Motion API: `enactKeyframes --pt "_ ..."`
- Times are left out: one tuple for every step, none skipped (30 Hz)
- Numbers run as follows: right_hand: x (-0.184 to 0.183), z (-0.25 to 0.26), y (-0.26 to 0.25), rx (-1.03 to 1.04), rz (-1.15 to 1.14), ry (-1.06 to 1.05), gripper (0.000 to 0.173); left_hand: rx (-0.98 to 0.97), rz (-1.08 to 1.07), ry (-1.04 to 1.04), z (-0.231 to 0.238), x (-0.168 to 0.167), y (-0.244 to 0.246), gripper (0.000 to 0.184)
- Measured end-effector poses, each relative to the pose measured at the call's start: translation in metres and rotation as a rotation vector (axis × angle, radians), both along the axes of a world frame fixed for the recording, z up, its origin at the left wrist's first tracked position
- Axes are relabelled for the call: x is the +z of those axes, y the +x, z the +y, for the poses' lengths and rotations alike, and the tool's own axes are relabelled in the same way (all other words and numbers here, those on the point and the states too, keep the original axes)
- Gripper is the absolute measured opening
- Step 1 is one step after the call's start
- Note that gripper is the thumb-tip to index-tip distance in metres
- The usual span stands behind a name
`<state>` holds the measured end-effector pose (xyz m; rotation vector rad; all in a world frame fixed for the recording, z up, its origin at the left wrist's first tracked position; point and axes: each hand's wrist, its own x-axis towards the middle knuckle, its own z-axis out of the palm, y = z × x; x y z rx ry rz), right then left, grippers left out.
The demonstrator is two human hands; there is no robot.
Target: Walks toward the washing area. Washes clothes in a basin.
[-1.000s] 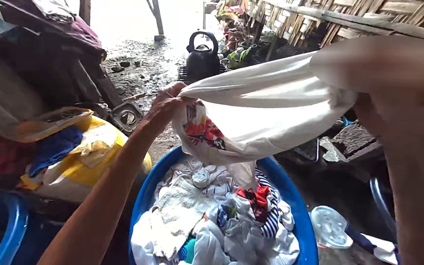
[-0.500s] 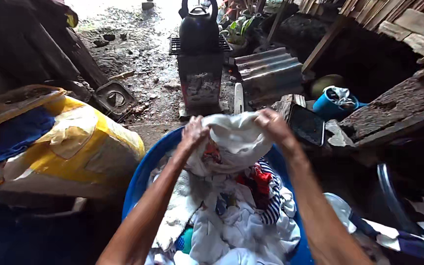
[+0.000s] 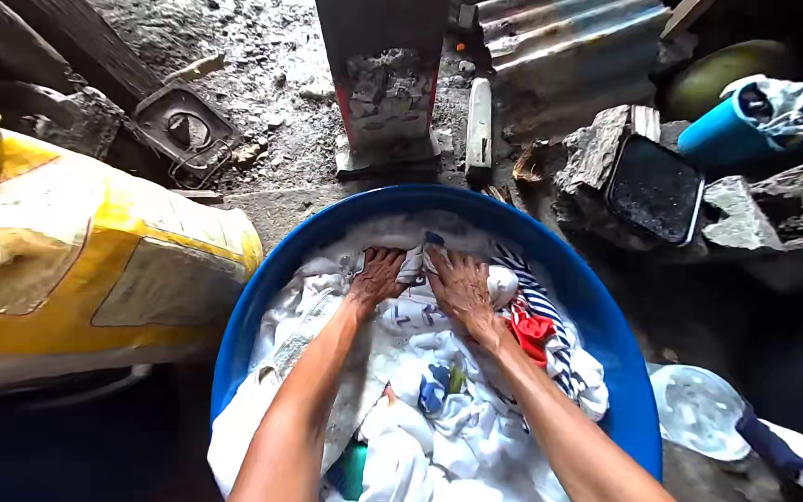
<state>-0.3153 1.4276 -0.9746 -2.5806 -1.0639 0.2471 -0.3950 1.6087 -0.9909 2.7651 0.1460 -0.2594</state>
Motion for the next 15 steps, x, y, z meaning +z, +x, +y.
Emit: enactKeyframes --pt "-0.010 -0.002 -0.009 -0.012 -0.075 0.074 0.047 0.014 -0.056 0.000 -0.001 -0.008 -0.005 0.050" --pt "-0.021 -0.007 -0.016 -0.013 -0.140 0.151 0.047 0.035 -0.075 -0.029 -0.004 -0.011 -0.012 0.047" --pt "-0.033 -0.013 -0.022 0.000 -0.190 0.220 0.048 0.067 -0.048 -0.100 -0.010 -0.010 -0.020 0.047" --pt "-0.041 -0.019 -0.025 0.024 -0.202 0.266 0.048 0.103 -0.004 -0.189 -0.013 -0.009 -0.030 0.052" --pt "-0.045 -0.025 -0.026 0.054 -0.168 0.280 0.050 0.136 0.069 -0.295 -0.016 0.001 -0.042 0.056" --pt "-0.047 -0.030 -0.026 0.086 -0.127 0.271 0.052 0.134 0.128 -0.350 -0.019 0.012 -0.054 0.059" --pt "-0.045 -0.034 -0.025 0.120 -0.084 0.244 0.054 0.124 0.134 -0.357 -0.023 0.018 -0.060 0.062" --pt "-0.041 -0.036 -0.024 0.148 -0.044 0.215 0.056 0.101 0.144 -0.326 -0.027 0.025 -0.065 0.062" --pt "-0.039 -0.036 -0.024 0.165 -0.029 0.192 0.058 0.059 0.160 -0.285 -0.031 0.033 -0.071 0.061" --pt "-0.039 -0.037 -0.027 0.174 -0.062 0.189 0.058 0.009 0.178 -0.235 -0.033 0.038 -0.077 0.062" --pt "-0.040 -0.038 -0.033 0.180 -0.103 0.194 0.059 -0.035 0.199 -0.186 -0.035 0.041 -0.084 0.063" --pt "-0.039 -0.042 -0.041 0.185 -0.125 0.185 0.060 -0.077 0.218 -0.159 -0.037 0.043 -0.092 0.064" --pt "-0.040 -0.046 -0.050 0.195 -0.148 0.178 0.061 -0.121 0.218 -0.135 -0.038 0.043 -0.100 0.062" --pt "-0.042 -0.050 -0.057 0.199 -0.161 0.191 0.059 -0.154 0.234 -0.123 -0.039 0.043 -0.105 0.059" --pt "-0.044 -0.054 -0.064 0.200 -0.145 0.215 0.055 -0.168 0.299 -0.117 -0.040 0.046 -0.107 0.056"
